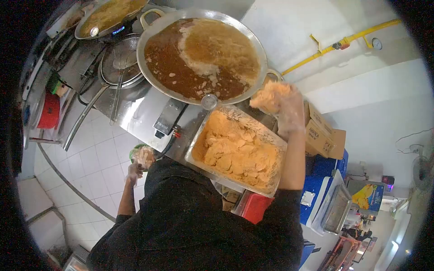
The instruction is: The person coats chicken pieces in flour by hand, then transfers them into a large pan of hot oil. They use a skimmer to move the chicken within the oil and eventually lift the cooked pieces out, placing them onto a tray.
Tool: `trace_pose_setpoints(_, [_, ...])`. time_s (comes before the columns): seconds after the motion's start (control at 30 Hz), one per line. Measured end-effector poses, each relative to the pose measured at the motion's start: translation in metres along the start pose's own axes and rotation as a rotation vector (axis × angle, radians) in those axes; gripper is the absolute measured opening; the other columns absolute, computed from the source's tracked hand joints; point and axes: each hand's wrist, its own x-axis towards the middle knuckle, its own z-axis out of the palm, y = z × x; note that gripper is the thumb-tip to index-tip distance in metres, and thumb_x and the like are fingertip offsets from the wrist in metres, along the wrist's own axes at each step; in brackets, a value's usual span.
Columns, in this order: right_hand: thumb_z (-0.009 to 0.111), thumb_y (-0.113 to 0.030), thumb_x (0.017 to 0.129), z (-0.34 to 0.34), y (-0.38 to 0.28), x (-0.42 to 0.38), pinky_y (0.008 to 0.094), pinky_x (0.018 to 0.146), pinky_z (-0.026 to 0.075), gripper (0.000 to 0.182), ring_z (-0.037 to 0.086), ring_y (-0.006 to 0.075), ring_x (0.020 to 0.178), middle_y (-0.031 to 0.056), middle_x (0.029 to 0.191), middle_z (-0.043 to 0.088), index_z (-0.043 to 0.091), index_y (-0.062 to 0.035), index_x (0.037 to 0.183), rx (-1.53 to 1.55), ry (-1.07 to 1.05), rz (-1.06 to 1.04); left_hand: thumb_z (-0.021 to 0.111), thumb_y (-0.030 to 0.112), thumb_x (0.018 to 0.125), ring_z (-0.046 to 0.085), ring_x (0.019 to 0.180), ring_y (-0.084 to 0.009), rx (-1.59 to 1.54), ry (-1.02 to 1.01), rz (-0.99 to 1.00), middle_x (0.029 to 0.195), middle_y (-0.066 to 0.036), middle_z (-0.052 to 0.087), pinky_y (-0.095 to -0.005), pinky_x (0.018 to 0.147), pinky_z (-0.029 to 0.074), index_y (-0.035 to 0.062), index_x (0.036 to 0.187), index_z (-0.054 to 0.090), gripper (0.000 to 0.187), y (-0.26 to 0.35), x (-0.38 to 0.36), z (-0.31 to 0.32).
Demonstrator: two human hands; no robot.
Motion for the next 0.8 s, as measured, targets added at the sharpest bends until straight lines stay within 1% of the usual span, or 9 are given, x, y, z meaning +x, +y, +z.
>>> trace_pose_setpoints(0.07, [0.064,-0.005,0.076,0.004,-0.006,0.039,0.0227,0.057,0.050,0.028,0.059,0.0115,0.073,0.0057,0.089,0.061,0.054,-0.0019,0.102,-0.164,-0.018,-0.110,0.050,0.045,0.085,0.050,0.051,-0.0111,-0.022,0.009,-0.010,0.073,-0.006,0.058,-0.0233,0.039,0.041,0.0060,0.095,0.053,0.041,-0.012,-0.003,-0.008])
trace_pose_setpoints(0.2, [0.068,-0.025,0.064,0.030,-0.003,0.129,0.0317,0.073,0.050,0.040,0.062,0.0257,0.080,0.0142,0.092,0.064,0.060,-0.0030,0.097,-0.961,-0.073,-0.449,0.052,0.048,0.083,0.048,0.050,-0.0103,-0.019,0.041,0.040,0.071,-0.006,0.058,-0.0235,0.039,0.040,0.0055,0.092,0.054,0.043,-0.015,-0.022,-0.011])
trace_pose_setpoints(0.3, [0.066,-0.026,0.062,0.058,0.007,0.162,0.0340,0.079,0.047,0.042,0.061,0.0301,0.084,0.0163,0.091,0.064,0.061,-0.0054,0.098,-1.194,-0.183,-0.392,0.050,0.050,0.084,0.048,0.047,-0.0114,-0.027,0.081,0.030,0.069,-0.008,0.058,-0.0250,0.037,0.038,0.0046,0.090,0.054,0.046,-0.009,-0.041,-0.013])
trace_pose_setpoints(0.47, [0.061,-0.021,0.067,0.063,0.047,0.228,0.0389,0.073,0.048,0.029,0.062,0.0321,0.081,0.0168,0.085,0.064,0.061,-0.0046,0.091,-1.396,-0.128,-0.551,0.045,0.054,0.085,0.047,0.044,-0.0129,-0.047,0.201,-0.075,0.068,-0.009,0.058,-0.0245,0.037,0.040,0.0022,0.089,0.053,0.053,-0.037,-0.054,-0.032])
trace_pose_setpoints(0.5, [0.060,-0.020,0.068,0.060,0.045,0.226,0.0399,0.072,0.048,0.026,0.062,0.0327,0.080,0.0172,0.084,0.063,0.060,-0.0043,0.090,-1.433,-0.132,-0.556,0.044,0.055,0.085,0.047,0.044,-0.0129,-0.036,0.221,-0.098,0.068,-0.009,0.059,-0.0244,0.036,0.040,0.0022,0.088,0.053,0.054,-0.043,-0.058,-0.036])
trace_pose_setpoints(0.57, [0.057,-0.019,0.073,0.051,0.005,0.163,0.0412,0.067,0.048,0.020,0.061,0.0331,0.075,0.0176,0.082,0.063,0.059,-0.0033,0.085,-1.253,-0.038,-0.784,0.045,0.050,0.086,0.048,0.044,-0.0137,-0.064,0.259,-0.158,0.069,-0.009,0.059,-0.0251,0.035,0.039,0.0032,0.089,0.054,0.048,-0.060,-0.062,-0.044])
trace_pose_setpoints(0.63, [0.062,-0.026,0.075,0.047,-0.031,0.091,0.0378,0.078,0.047,0.036,0.061,0.0279,0.086,0.0157,0.091,0.064,0.058,-0.0054,0.104,-1.292,-0.070,-0.540,0.046,0.045,0.086,0.047,0.043,-0.0142,-0.103,0.216,-0.232,0.069,-0.009,0.059,-0.0261,0.034,0.038,0.0057,0.087,0.054,0.040,-0.079,-0.065,-0.057])
trace_pose_setpoints(0.67, [0.061,-0.026,0.076,0.040,-0.015,0.067,0.0374,0.078,0.047,0.035,0.061,0.0280,0.085,0.0155,0.090,0.063,0.058,-0.0046,0.103,-1.210,-0.073,-0.488,0.046,0.042,0.086,0.047,0.042,-0.0145,-0.125,0.194,-0.265,0.070,-0.009,0.059,-0.0265,0.034,0.038,0.0069,0.087,0.054,0.036,-0.087,-0.065,-0.061])
trace_pose_setpoints(0.8, [0.060,-0.018,0.075,0.047,0.052,-0.022,0.0359,0.078,0.047,0.025,0.058,0.0271,0.088,0.0144,0.091,0.061,0.059,-0.0043,0.096,-1.257,-0.512,-0.421,0.047,0.034,0.086,0.045,0.040,-0.0159,0.059,0.073,-0.185,0.065,-0.009,0.056,-0.0286,0.033,0.035,0.0106,0.079,0.050,0.024,-0.112,-0.070,-0.066])
